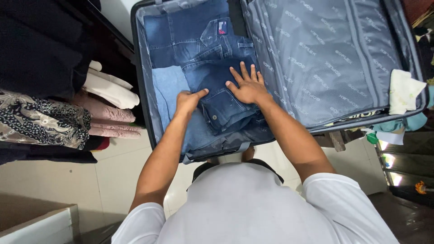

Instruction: The person removes a blue shirt and jeans from a suitcase and places them into a closet. They then rearrange several pairs of jeans and a black garment in the suitcase before zipping a mesh divider and placing a patterned cloth on top.

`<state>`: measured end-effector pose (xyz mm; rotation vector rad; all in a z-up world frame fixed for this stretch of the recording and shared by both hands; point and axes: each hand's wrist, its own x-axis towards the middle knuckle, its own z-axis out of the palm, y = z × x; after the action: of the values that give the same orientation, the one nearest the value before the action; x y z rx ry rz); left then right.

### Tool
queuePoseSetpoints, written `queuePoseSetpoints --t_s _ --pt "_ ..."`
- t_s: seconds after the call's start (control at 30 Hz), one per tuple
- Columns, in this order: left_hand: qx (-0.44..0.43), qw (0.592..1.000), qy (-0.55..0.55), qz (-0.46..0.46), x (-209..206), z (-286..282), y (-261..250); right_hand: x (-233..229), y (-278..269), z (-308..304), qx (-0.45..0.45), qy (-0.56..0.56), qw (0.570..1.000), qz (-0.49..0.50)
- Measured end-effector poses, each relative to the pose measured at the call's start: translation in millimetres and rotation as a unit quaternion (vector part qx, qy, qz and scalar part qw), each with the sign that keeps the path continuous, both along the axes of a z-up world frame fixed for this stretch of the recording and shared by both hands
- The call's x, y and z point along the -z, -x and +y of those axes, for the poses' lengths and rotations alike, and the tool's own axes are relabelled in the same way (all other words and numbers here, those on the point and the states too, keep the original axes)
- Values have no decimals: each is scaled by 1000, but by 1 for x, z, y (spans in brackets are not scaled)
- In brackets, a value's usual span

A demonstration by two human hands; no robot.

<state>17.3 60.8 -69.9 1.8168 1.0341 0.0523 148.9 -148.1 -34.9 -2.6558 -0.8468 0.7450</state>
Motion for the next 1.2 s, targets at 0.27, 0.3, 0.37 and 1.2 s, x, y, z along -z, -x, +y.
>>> queuePoseSetpoints --t_s 0.27,0.3,0.37,1.2 --pt "33 966 184 -179 -32 -29 14 17 -7 -19 13 -140 989 41" --pt "15 942 252 -220 -46 -34 17 20 -8 -22 16 -196 979 55" --pt "-2 911 319 -261 -66 -39 21 18 -8 -31 19 -252 965 68" --pt "242 809 344 -411 -189 -143 -119 -82 -103 -261 155 -641 698 279"
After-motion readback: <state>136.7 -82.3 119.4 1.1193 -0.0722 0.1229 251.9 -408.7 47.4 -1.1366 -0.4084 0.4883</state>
